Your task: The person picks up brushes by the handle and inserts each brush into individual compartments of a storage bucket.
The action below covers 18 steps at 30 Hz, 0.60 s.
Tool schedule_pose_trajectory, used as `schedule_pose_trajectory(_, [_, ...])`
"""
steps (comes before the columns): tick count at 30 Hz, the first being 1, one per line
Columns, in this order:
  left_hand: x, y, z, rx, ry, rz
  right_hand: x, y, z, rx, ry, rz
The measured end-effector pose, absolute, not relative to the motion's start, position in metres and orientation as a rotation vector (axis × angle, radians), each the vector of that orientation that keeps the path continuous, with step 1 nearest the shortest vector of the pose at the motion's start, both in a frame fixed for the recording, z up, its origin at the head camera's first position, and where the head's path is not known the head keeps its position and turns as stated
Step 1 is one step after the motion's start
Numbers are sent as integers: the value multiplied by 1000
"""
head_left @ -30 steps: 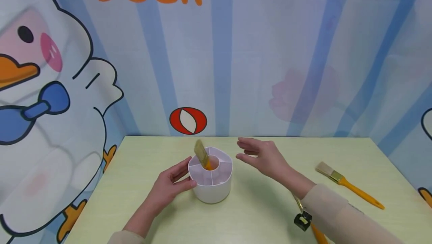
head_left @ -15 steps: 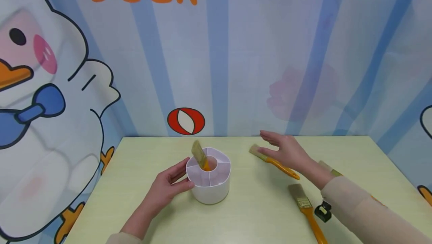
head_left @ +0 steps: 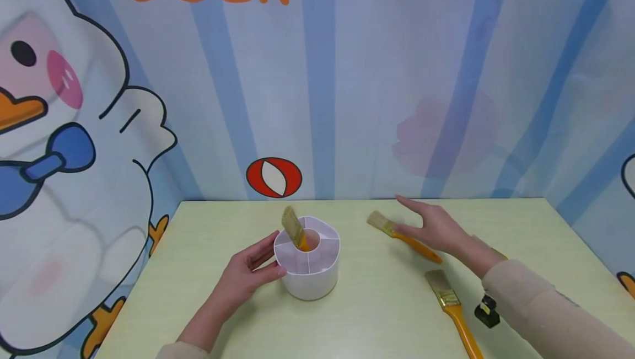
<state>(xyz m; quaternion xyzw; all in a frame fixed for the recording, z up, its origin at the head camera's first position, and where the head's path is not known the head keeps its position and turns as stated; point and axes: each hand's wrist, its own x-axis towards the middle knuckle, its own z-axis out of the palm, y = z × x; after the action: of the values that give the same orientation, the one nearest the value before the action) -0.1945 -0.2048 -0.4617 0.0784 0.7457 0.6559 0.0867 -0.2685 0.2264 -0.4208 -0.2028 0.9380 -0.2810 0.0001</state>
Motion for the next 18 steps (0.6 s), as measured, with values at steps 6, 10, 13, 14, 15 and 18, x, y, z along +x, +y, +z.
schedule_pose_trajectory(6, [-195, -205, -462, 237, 2213, 1961, -268, 231, -430, -568, 2919, -851])
schedule_pose_trajectory(10, [-195, -205, -463, 233, 2211, 1961, -268, 234, -438, -536, 2886, -836])
schedule_pose_trajectory(13, [-195, -205, -463, 231, 2213, 1958, -267, 236, -444, -579, 2895, -793])
schedule_pose_trajectory(14, [-195, -205, -463, 231, 2213, 1958, -267, 236, -446, -598, 2902, -778])
schedule_pose_trajectory(15, [-195, -205, -463, 229, 2210, 1960, -267, 237, -448, -617, 2912, -760])
schedule_pose_trajectory(18, [-195, -206, -464, 238, 2197, 1971, -266, 238, -451, -677, 2923, -701])
